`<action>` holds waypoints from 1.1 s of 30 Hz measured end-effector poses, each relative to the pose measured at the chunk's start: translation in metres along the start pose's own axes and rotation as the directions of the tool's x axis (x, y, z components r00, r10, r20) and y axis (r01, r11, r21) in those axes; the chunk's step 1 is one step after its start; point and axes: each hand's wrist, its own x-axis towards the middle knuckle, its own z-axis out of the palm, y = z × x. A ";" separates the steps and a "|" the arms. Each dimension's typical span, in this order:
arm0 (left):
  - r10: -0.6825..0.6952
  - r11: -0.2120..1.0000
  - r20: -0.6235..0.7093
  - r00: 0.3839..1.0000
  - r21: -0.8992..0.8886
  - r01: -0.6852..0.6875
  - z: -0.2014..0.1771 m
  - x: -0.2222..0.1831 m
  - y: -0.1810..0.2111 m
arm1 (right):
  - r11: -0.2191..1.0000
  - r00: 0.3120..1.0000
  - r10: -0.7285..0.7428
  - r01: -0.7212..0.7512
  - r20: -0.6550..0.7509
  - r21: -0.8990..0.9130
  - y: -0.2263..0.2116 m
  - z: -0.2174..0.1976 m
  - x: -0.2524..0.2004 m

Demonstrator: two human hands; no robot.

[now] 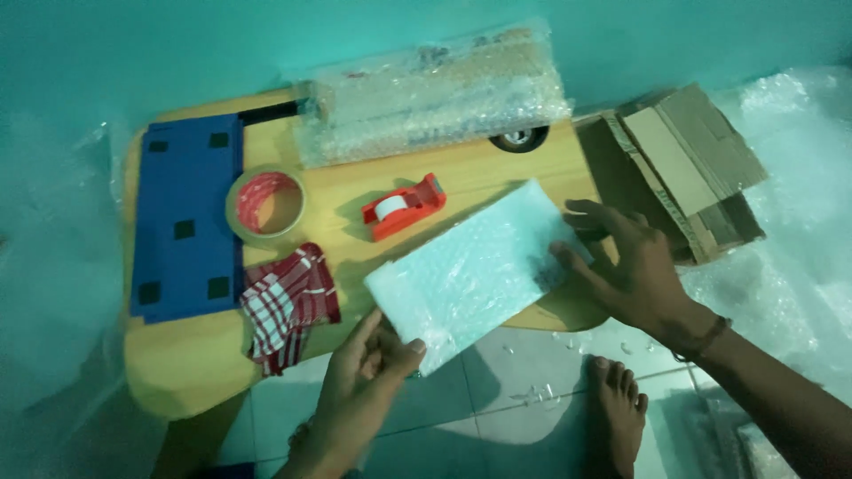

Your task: Wrapping a long item in bubble wrap, securing it with tape, and placing it into a cardboard box for shipping.

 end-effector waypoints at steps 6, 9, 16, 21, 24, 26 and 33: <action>0.315 0.766 0.161 0.935 0.538 -0.351 -0.012 0.012 0.011 | 0.974 0.974 0.227 -0.227 0.014 -0.003 -0.018 -0.009 -0.003; 0.226 0.676 0.163 0.960 0.683 -0.275 -0.014 0.019 0.019 | 0.967 0.967 0.252 -0.252 0.029 0.023 -0.015 -0.008 -0.006; 0.261 0.618 0.121 0.958 0.742 -0.262 -0.023 0.033 0.021 | 0.965 0.966 0.258 -0.259 0.033 0.049 -0.015 -0.006 -0.014; 0.347 0.514 0.139 0.928 0.799 -0.312 -0.017 0.029 0.032 | 0.983 0.993 0.110 -0.115 0.046 0.143 -0.007 -0.010 -0.017; 0.683 0.282 0.152 0.714 0.847 -0.450 -0.010 0.020 0.036 | 0.983 0.987 0.131 -0.117 -0.093 0.141 0.002 -0.014 -0.021; 0.719 0.225 0.229 0.657 0.817 -0.531 0.013 0.008 0.073 | 0.991 0.982 0.090 -0.073 -0.163 0.110 0.036 -0.016 -0.021; 0.807 0.136 0.507 0.302 0.339 -0.931 0.121 0.045 0.159 | 0.959 0.867 0.282 -0.249 -0.411 0.132 0.117 -0.066 -0.024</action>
